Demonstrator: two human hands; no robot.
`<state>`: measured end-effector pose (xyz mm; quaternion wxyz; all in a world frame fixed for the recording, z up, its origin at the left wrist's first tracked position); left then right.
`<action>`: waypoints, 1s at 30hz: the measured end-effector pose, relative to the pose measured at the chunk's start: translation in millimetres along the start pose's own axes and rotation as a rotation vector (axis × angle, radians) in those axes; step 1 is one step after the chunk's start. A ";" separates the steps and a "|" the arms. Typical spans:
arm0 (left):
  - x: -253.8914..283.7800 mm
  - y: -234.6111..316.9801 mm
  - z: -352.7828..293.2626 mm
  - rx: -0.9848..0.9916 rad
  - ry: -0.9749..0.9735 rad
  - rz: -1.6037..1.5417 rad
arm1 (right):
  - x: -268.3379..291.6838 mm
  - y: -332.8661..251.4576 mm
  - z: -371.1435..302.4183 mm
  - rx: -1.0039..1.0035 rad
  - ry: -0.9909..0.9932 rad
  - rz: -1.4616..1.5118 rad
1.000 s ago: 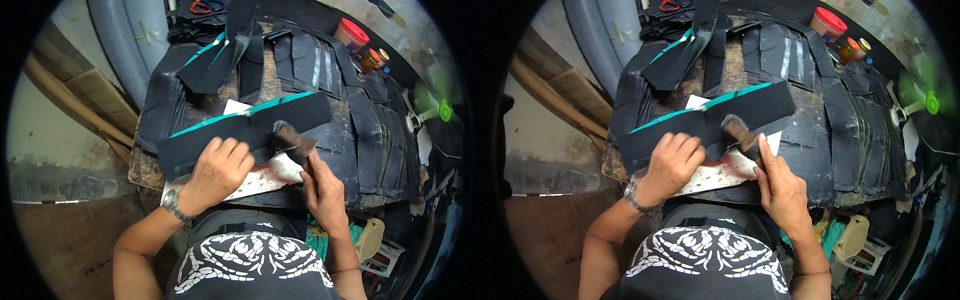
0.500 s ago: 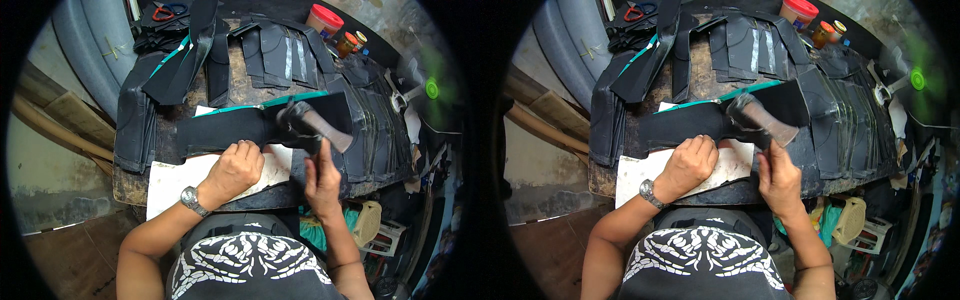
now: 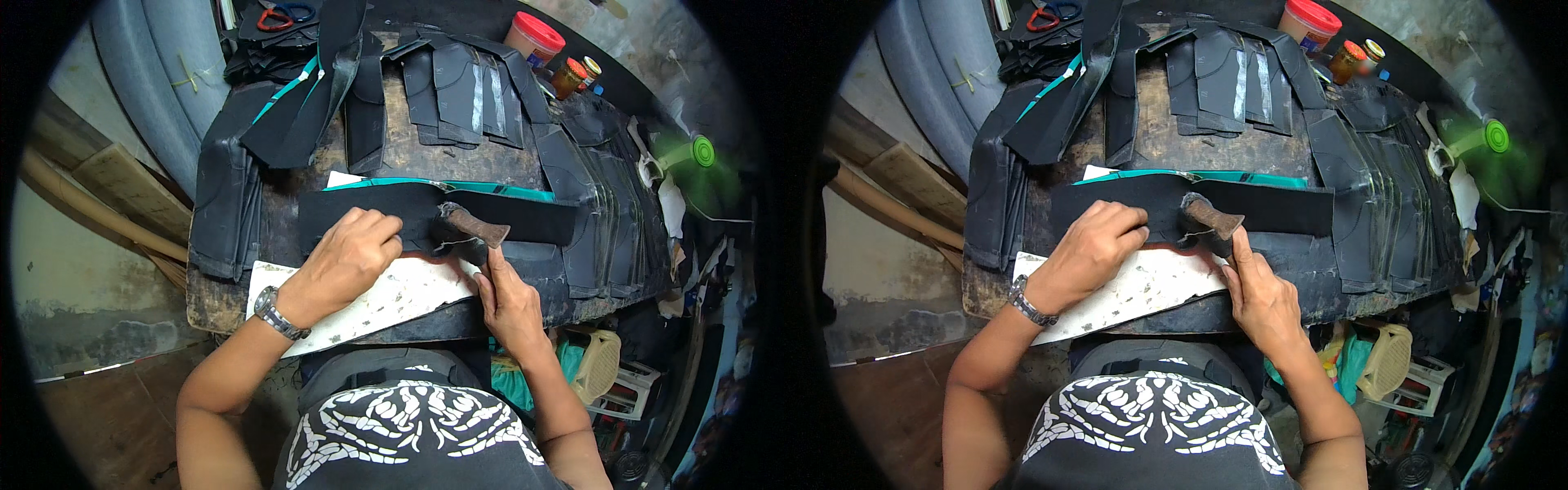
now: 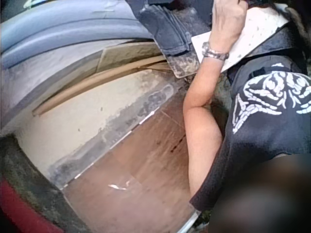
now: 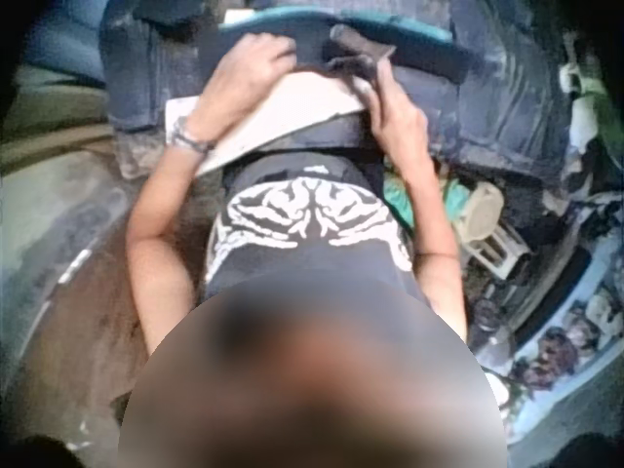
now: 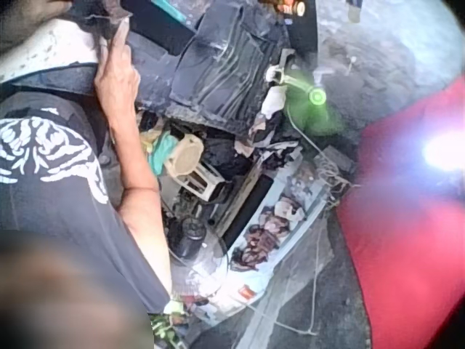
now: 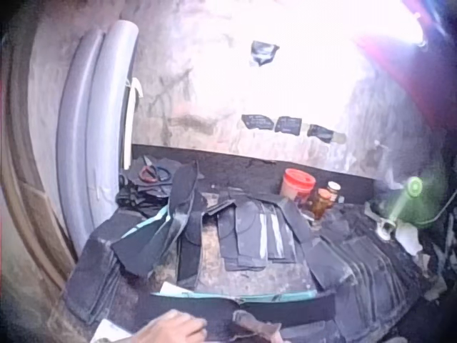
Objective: The person repeatedly hammers black shoe parts on a white board to shape them, then folds and presses the edges by hand. The person handles multiple shoe parts one at a time, using a hammer and a white board as a work surface.
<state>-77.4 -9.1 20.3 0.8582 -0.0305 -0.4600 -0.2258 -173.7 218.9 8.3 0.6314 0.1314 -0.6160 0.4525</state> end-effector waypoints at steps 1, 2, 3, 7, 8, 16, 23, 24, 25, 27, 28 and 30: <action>-2.6 3.1 -3.3 -0.036 -0.099 0.055 | 2.9 1.6 2.4 -0.009 0.014 0.030; -5.6 8.3 -7.3 -0.041 -0.164 0.103 | 7.1 1.8 4.9 0.010 0.015 0.063; -10.2 16.0 -11.1 -0.073 -0.232 0.153 | 11.2 1.1 7.5 0.018 0.003 0.085; -23.6 29.0 -16.6 -0.025 -0.187 0.310 | 24.0 -12.5 13.2 -0.020 0.228 0.219; -25.2 29.3 -17.4 -0.007 -0.193 0.300 | 24.7 -18.6 12.9 0.042 0.227 0.238; -14.9 26.9 -13.7 0.048 -0.129 0.224 | 18.2 -17.5 4.3 -0.061 0.142 0.296; 14.9 3.7 -30.0 0.036 -0.132 0.038 | 9.1 -21.4 9.7 0.079 -0.097 0.059; 14.6 5.5 -32.7 0.032 -0.122 0.058 | 13.3 -19.0 12.1 0.056 -0.058 0.013; 12.4 10.1 -35.0 0.024 -0.120 0.077 | 18.1 -16.2 14.9 0.035 -0.029 -0.039; 7.3 14.5 -37.7 0.060 -0.102 0.102 | 21.4 -18.2 16.8 0.014 0.145 0.061; 5.4 17.0 -38.9 0.069 -0.092 0.113 | 19.5 -20.9 17.3 0.039 0.188 0.180; 3.4 19.0 -40.3 0.085 -0.083 0.123 | 11.6 -29.6 15.4 0.123 0.071 0.153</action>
Point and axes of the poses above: each hand's wrist, its own z-axis towards the middle knuckle, its own x-axis out of the back of the hand, y = z × x, the point moved 3 cm from there along z, towards the middle knuckle, and after that the axes turned 5 degrees about -x, right-handed, at the moved point
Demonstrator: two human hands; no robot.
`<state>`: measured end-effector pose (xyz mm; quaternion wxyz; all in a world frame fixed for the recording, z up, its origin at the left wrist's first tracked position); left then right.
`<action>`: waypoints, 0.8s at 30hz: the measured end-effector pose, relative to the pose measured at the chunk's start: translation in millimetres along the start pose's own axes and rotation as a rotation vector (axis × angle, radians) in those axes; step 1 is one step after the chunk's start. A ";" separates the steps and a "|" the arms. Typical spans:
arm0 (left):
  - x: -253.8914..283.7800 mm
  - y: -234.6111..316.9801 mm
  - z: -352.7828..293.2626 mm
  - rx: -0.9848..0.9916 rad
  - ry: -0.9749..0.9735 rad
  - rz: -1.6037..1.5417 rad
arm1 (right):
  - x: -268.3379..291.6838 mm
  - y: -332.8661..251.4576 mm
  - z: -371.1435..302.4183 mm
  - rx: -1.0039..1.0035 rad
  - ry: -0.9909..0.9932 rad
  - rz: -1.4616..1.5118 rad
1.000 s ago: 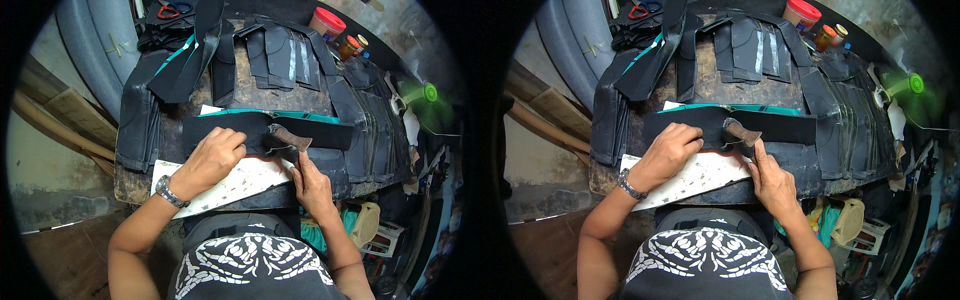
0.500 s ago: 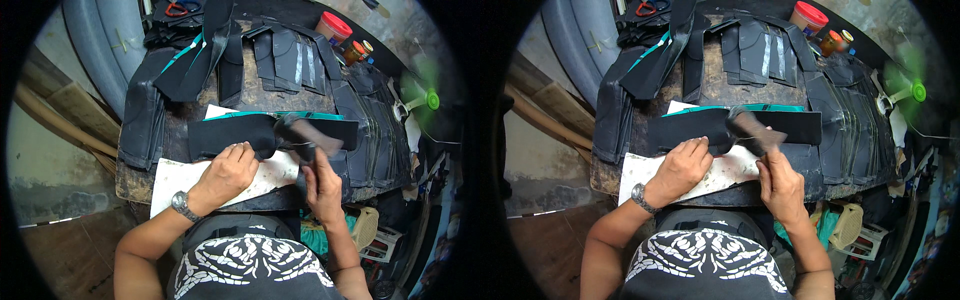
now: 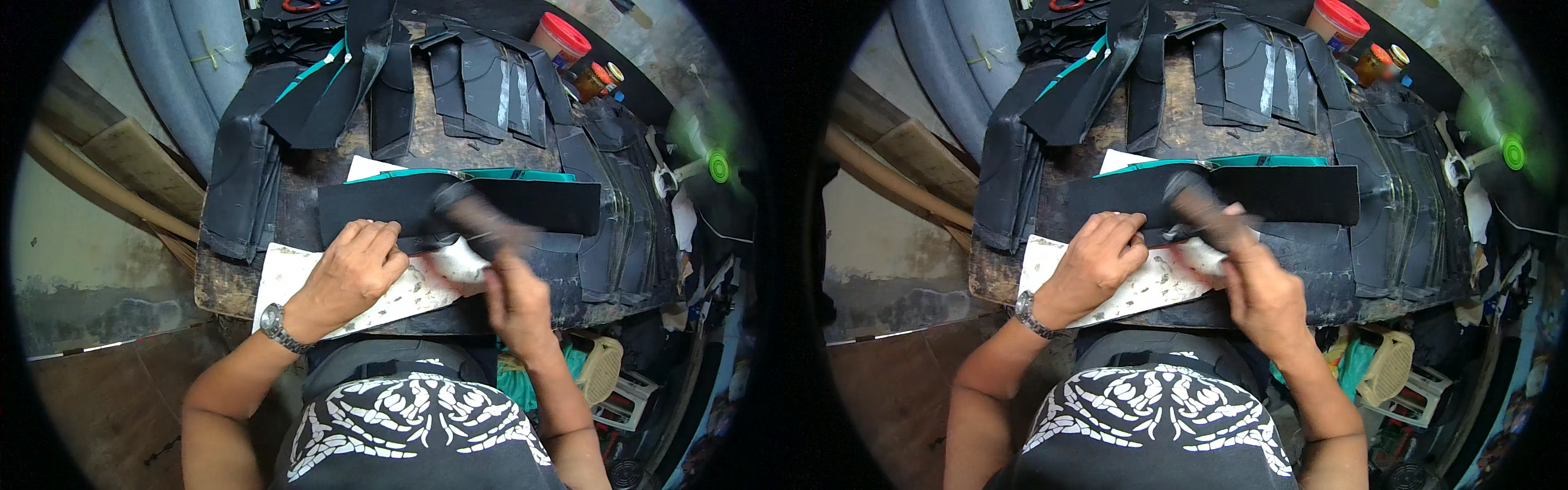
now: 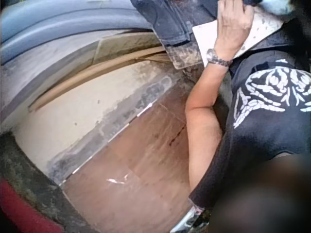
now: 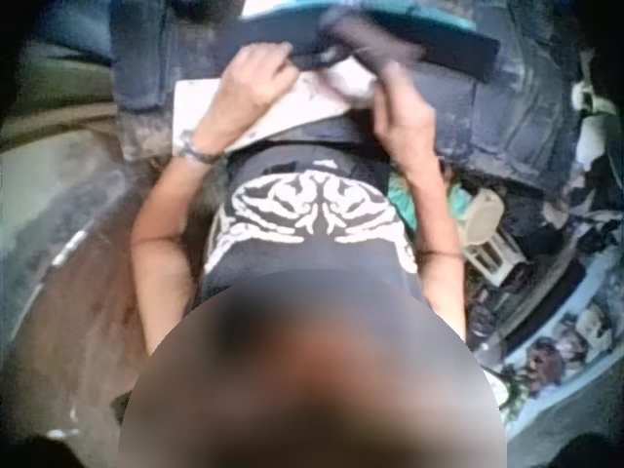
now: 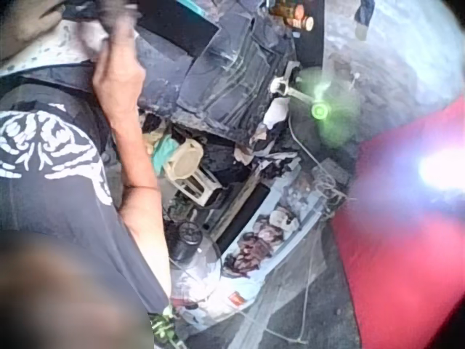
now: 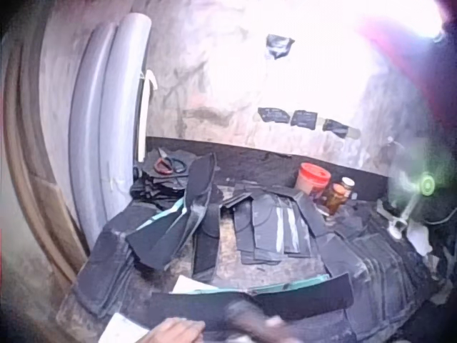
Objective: The person repeatedly hammers black shoe parts on a white board to shape them, then folds and presses the edges by hand. The person handles multiple shoe parts one at a time, using a hammer and a white board as a work surface.
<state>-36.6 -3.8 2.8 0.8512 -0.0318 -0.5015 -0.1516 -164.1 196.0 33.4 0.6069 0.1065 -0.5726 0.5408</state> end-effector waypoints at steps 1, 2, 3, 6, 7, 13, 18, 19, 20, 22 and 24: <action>-0.4 -0.1 0.3 0.006 0.003 0.003 | -6.9 -4.3 -0.6 0.082 -0.157 -0.054; 0.1 -1.2 -0.4 0.018 0.014 0.003 | -7.3 -2.7 -1.1 0.036 -0.193 -0.102; 0.3 -3.3 0.1 0.014 0.019 0.000 | -6.0 -1.8 0.2 0.009 -0.127 -0.085; 2.6 -8.5 -3.2 0.013 0.029 -0.060 | -0.6 0.7 -1.9 -0.023 0.061 0.001; 3.7 -12.4 -5.1 0.012 0.024 -0.097 | -3.5 0.8 -3.1 -0.031 0.060 0.115; 16.1 -32.6 -27.3 0.108 0.017 -0.145 | -21.0 2.7 -13.6 -0.143 -0.285 -0.011; 12.0 -14.3 -31.2 0.098 0.052 -0.008 | 1.8 2.5 2.5 -0.035 -0.189 0.007; 11.0 -7.5 -31.8 0.116 0.050 0.013 | 3.1 -1.2 5.0 -0.012 -0.129 0.035; 9.8 -1.0 -32.3 0.138 0.043 0.032 | 3.7 -5.4 6.5 0.013 -0.041 0.055; 8.0 10.6 -33.2 0.184 0.033 0.056 | -0.3 -13.9 6.4 0.059 0.123 0.181; 7.0 17.4 -34.0 0.243 0.052 0.052 | -8.3 -15.6 5.0 0.055 -0.047 0.095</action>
Point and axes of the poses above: each hand's wrist, its own z-axis towards the middle knuckle, its own x-axis out of the back of the hand, y = z × x, the point moved 3 cm from there along z, towards the middle knuckle, and after that the axes turned 5 degrees about -x, right-handed, at the moved point
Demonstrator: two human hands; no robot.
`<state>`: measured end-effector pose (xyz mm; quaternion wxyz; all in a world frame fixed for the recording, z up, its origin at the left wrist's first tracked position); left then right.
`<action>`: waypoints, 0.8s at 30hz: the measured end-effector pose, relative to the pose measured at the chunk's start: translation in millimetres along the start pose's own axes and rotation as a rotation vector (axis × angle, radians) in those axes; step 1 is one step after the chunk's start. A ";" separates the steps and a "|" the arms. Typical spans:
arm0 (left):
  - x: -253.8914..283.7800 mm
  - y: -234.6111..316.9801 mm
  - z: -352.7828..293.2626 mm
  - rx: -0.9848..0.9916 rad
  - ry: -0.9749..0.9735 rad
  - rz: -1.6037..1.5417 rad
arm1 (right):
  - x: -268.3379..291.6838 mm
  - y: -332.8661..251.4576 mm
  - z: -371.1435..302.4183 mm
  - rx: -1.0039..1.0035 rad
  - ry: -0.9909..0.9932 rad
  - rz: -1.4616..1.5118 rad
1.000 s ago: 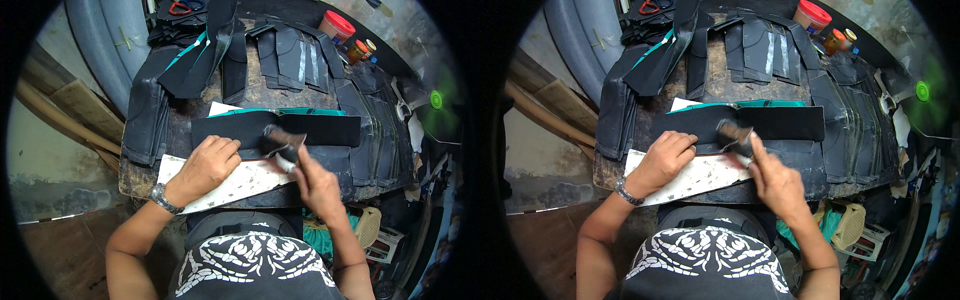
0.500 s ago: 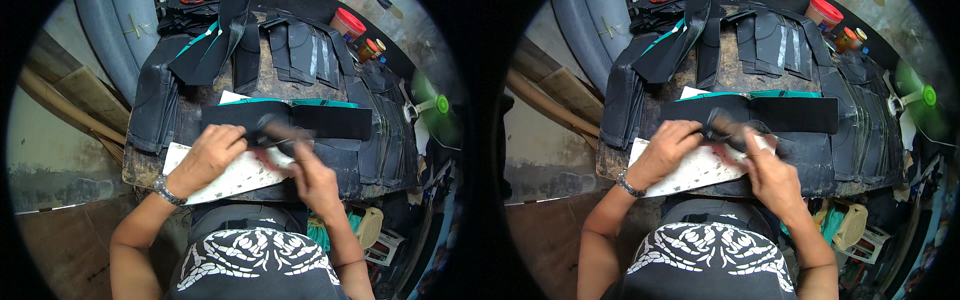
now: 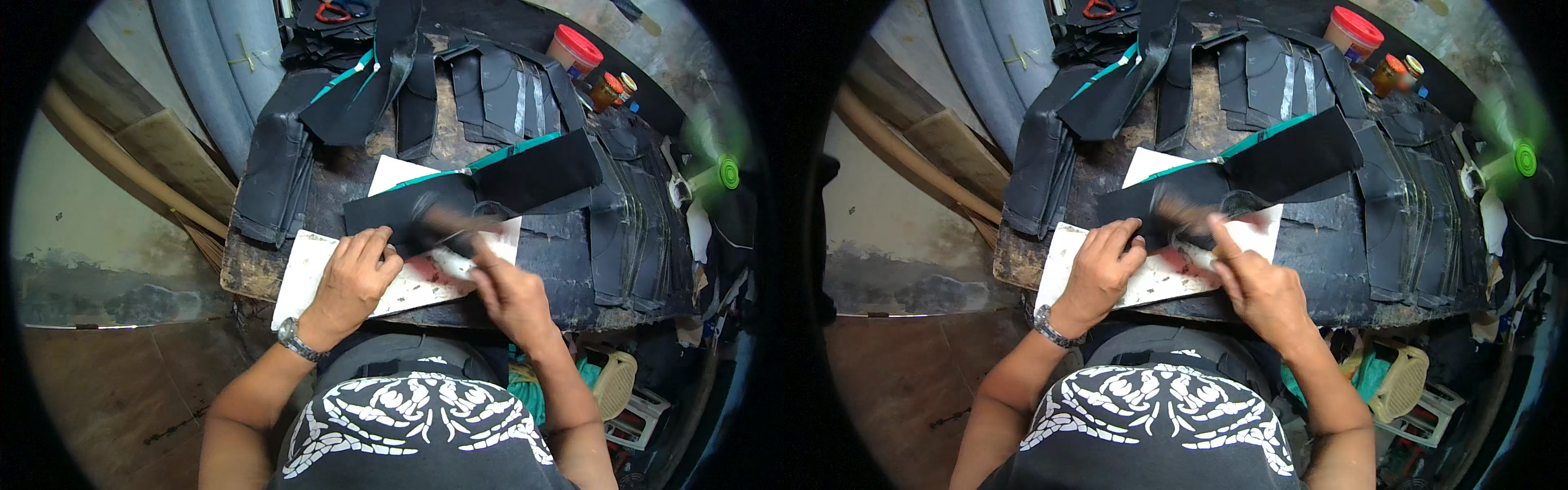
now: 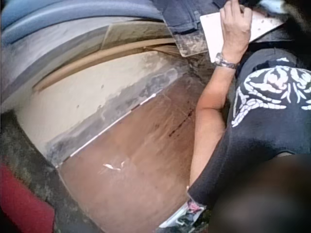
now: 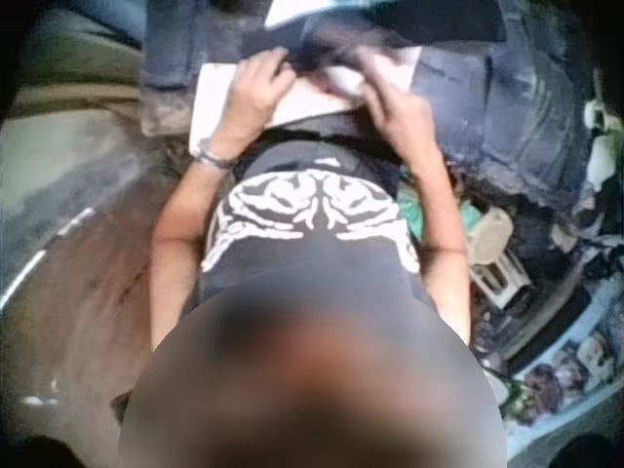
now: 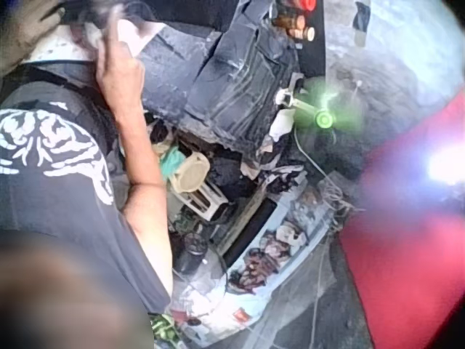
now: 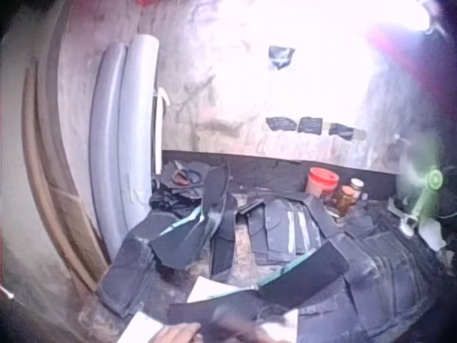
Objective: The person repeatedly hammers black shoe parts on a white board to shape them, then folds and presses the edges by hand. The person handles multiple shoe parts one at a time, using a hammer and a white board as a work surface.
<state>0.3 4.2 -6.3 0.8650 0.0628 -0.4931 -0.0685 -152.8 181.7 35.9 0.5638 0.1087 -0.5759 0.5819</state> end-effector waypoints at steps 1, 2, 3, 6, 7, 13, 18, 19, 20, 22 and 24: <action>-0.5 1.0 -1.3 0.042 -0.001 0.001 | -8.0 3.6 -1.9 -0.068 -0.247 -0.135; -0.6 1.7 -2.2 0.058 0.020 0.001 | -5.5 6.2 -4.4 -0.062 -0.220 -0.209; -0.8 2.3 -2.9 0.051 0.033 -0.010 | -0.6 7.0 -5.2 0.002 -0.098 -0.286; -0.1 -3.4 -5.4 0.055 0.046 -0.065 | -0.1 8.6 -10.3 0.062 0.086 -0.061; 0.9 -6.6 -6.7 0.058 0.037 -0.096 | -5.5 6.5 -11.1 0.090 0.107 -0.012; 15.4 -21.5 -20.8 0.083 0.032 -0.264 | -19.2 2.3 -10.3 0.006 -0.168 -0.143; 14.0 -18.4 -22.0 0.064 0.009 -0.138 | -7.6 1.2 -1.5 0.015 0.029 -0.134; 14.0 -16.9 -22.2 0.063 0.008 -0.135 | -7.5 -2.1 -1.9 0.041 0.119 -0.017; 13.9 -15.5 -22.3 0.075 -0.002 -0.131 | -8.6 -3.8 -1.5 0.050 0.132 0.085; 14.4 -13.7 -22.6 0.083 -0.010 -0.122 | -15.5 -7.9 -1.1 0.066 -0.055 -0.001; 13.7 -11.0 -25.4 0.120 -0.012 -0.121 | -21.1 -8.1 -1.3 0.020 -0.227 -0.218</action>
Point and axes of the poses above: each hand's wrist, its own z-axis towards the middle knuckle, its own x-axis out of the back of the hand, y = z × x, the point moved 3 cm from there along z, towards the middle knuckle, and after that the axes turned 5 degrees about -x, right-handed, at the moved point
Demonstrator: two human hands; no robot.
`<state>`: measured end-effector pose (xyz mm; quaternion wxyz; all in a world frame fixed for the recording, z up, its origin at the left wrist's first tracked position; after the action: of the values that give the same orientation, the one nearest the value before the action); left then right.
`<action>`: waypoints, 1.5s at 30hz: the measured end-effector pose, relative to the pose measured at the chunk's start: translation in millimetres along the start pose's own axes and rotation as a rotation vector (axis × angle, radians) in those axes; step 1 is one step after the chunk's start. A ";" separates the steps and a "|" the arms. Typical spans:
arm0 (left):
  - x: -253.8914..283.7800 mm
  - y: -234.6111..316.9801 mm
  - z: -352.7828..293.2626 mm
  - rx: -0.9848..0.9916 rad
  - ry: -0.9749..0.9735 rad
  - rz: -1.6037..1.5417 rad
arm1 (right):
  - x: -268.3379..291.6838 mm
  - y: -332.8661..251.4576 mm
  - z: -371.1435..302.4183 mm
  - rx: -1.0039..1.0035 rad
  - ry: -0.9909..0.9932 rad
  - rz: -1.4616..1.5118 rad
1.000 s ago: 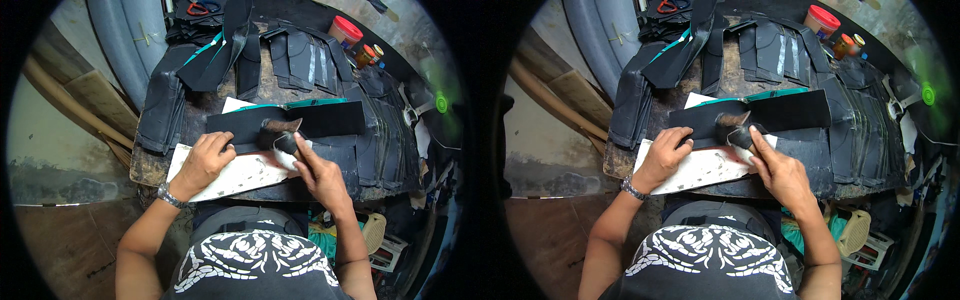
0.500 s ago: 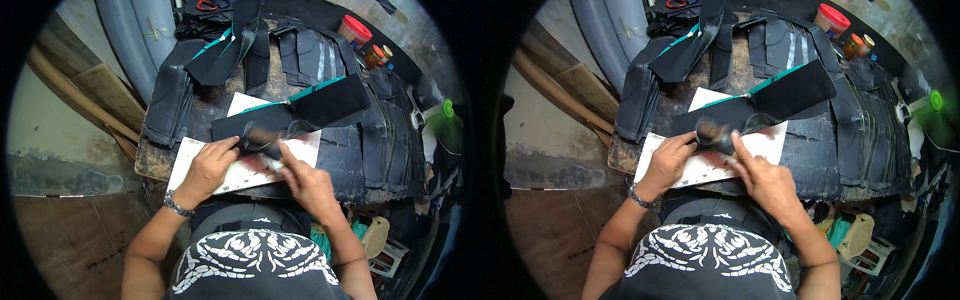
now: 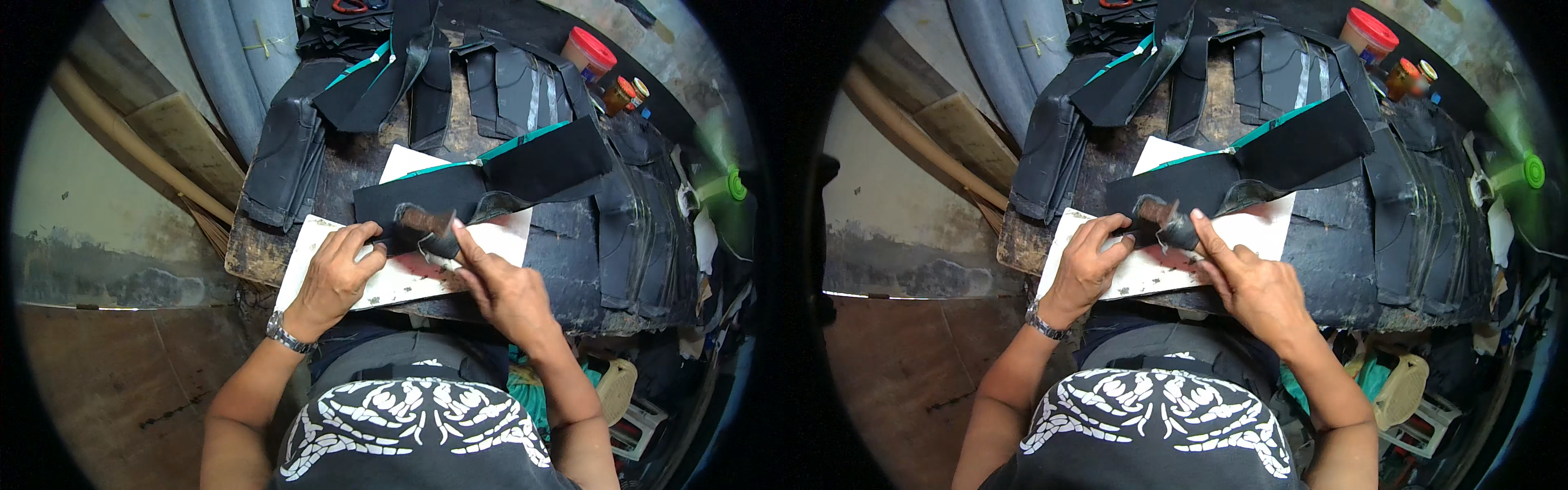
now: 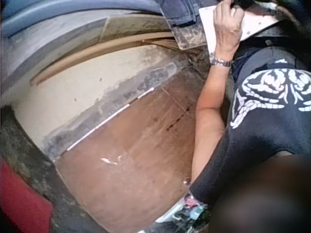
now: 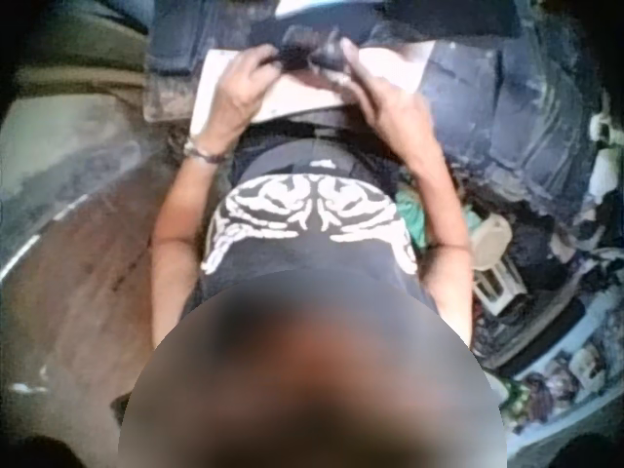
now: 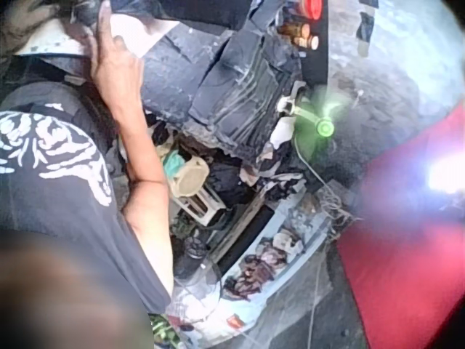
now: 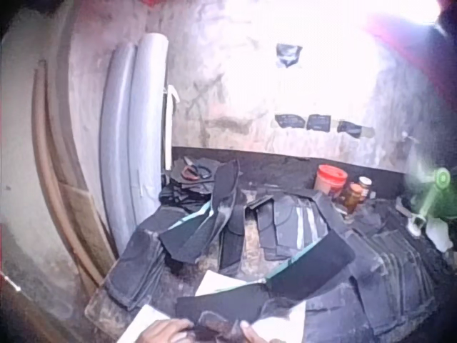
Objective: The person repeatedly hammers black shoe parts on a white board to shape them, then folds and presses the edges by hand. The person handles multiple shoe parts one at a time, using a hammer and a white board as a work surface.
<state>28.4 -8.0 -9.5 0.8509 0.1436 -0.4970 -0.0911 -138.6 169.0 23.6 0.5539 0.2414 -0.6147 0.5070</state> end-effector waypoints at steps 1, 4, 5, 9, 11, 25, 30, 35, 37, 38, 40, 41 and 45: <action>-0.7 2.5 -2.1 -0.003 0.018 -0.011 | 4.5 -0.7 -0.4 0.019 0.094 -0.045; -2.2 6.2 -8.6 0.035 0.024 -0.042 | 8.2 -4.2 1.8 0.082 0.240 0.162; -2.3 6.2 -10.0 0.042 0.015 -0.057 | 8.7 -5.6 2.4 0.121 0.261 0.235; 1.8 3.8 -11.8 0.033 -0.004 -0.026 | -1.7 -7.1 4.8 0.054 0.019 -0.060; 5.4 2.9 -12.5 0.021 0.012 -0.034 | 1.8 -11.1 3.5 0.080 0.104 0.121; 14.2 15.0 26.7 -0.008 0.172 -0.126 | 67.1 76.6 -58.1 -0.133 0.308 0.152; -38.4 32.8 96.8 -0.069 -0.097 0.028 | 81.5 127.2 -71.0 -0.419 0.331 -0.310; -44.2 49.2 128.1 -0.137 -0.087 -0.100 | 67.5 168.9 5.6 -0.300 0.455 0.140; -16.5 56.3 135.3 -0.159 0.084 -0.221 | 63.2 195.0 68.1 -0.323 0.457 0.260; 0.9 57.9 138.7 -0.080 0.136 -0.241 | 65.1 212.0 102.1 -0.317 0.396 0.414; 41.7 58.2 150.9 -0.030 0.271 -0.236 | 68.4 238.6 173.8 -0.377 0.506 0.302; 63.0 51.4 161.6 0.012 0.328 -0.164 | 70.8 250.2 200.9 -0.402 0.561 0.364; 101.6 -2.6 230.4 -0.006 0.322 0.009 | 51.7 252.8 274.1 -0.688 0.517 0.526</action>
<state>-122.8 -76.2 179.9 0.9204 0.1517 -0.3545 -0.0644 -489.1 32.0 16.5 0.5893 -0.2518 -0.6288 0.4404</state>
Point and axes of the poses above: each hand's wrist, its own z-axis towards the middle knuckle, its own x-axis out of the back of the hand, y = z × x, the point moved 3 cm from there along z, towards the middle knuckle, and after that the axes turned 5 degrees about -x, right-handed, at the moved point
